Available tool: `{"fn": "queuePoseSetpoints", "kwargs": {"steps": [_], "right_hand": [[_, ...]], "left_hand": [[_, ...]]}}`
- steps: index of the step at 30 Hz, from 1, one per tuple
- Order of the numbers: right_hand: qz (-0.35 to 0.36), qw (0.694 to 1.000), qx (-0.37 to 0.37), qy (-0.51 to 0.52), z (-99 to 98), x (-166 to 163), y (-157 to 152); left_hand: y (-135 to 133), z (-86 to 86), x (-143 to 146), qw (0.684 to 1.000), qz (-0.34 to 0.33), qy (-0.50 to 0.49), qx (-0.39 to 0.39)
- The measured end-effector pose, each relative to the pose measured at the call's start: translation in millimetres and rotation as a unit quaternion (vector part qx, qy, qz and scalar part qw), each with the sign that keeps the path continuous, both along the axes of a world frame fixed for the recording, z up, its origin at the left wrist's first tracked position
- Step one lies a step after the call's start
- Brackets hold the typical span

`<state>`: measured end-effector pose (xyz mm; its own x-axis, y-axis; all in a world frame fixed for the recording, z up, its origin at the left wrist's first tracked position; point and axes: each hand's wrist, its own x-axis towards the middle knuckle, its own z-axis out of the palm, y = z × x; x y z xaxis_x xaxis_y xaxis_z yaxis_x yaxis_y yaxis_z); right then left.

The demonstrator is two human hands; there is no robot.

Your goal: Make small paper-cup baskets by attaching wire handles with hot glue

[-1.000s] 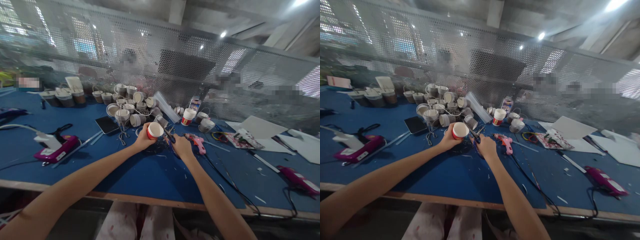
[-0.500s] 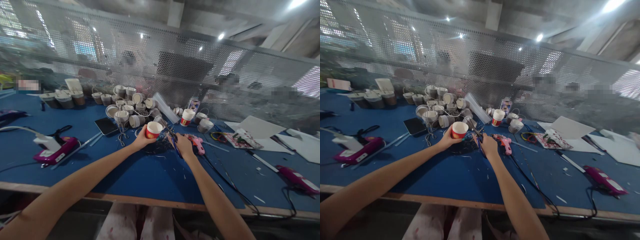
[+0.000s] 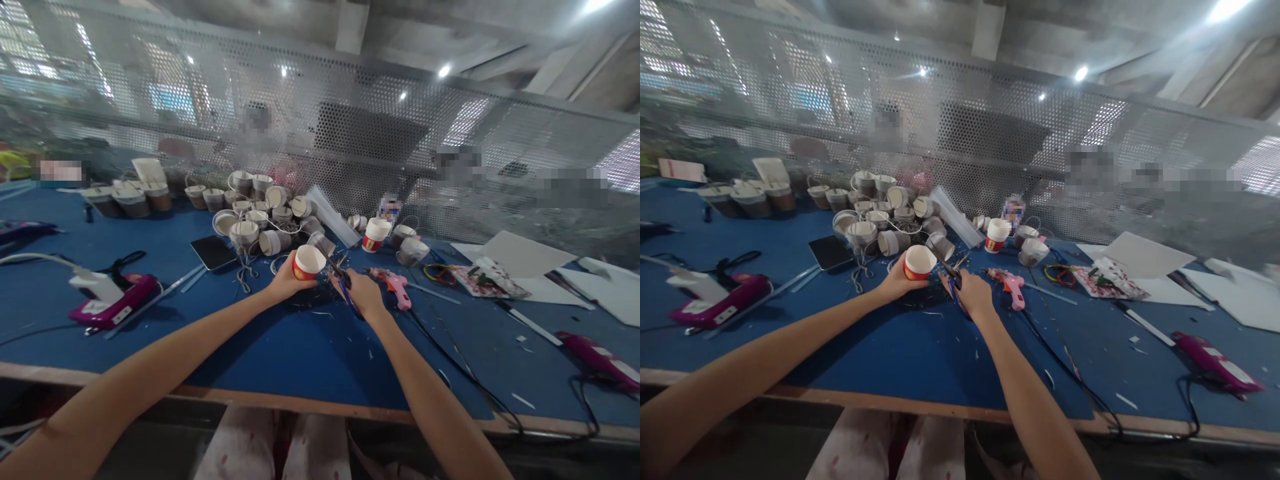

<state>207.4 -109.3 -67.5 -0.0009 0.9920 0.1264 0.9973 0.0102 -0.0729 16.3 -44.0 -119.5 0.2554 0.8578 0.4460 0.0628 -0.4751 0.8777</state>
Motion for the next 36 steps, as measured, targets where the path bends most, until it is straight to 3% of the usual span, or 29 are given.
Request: {"fn": "queuePoseSetpoints", "kwargs": {"steps": [11, 23, 36], "right_hand": [[0.01, 0.997, 0.058, -0.052, -1.5, 3, -2], [-0.004, 0.998, 0.017, -0.054, 2.8, -3, -4], [-0.002, 0.998, 0.045, -0.042, 1.5, 11, 3]], "left_hand": [[-6, 4.8, -1, 0.998, 0.024, 0.049, 0.044], [-7, 5.3, -1, 0.997, 0.023, 0.061, 0.037], [-10, 9.6, -2, 0.997, -0.073, 0.006, -0.039]]}}
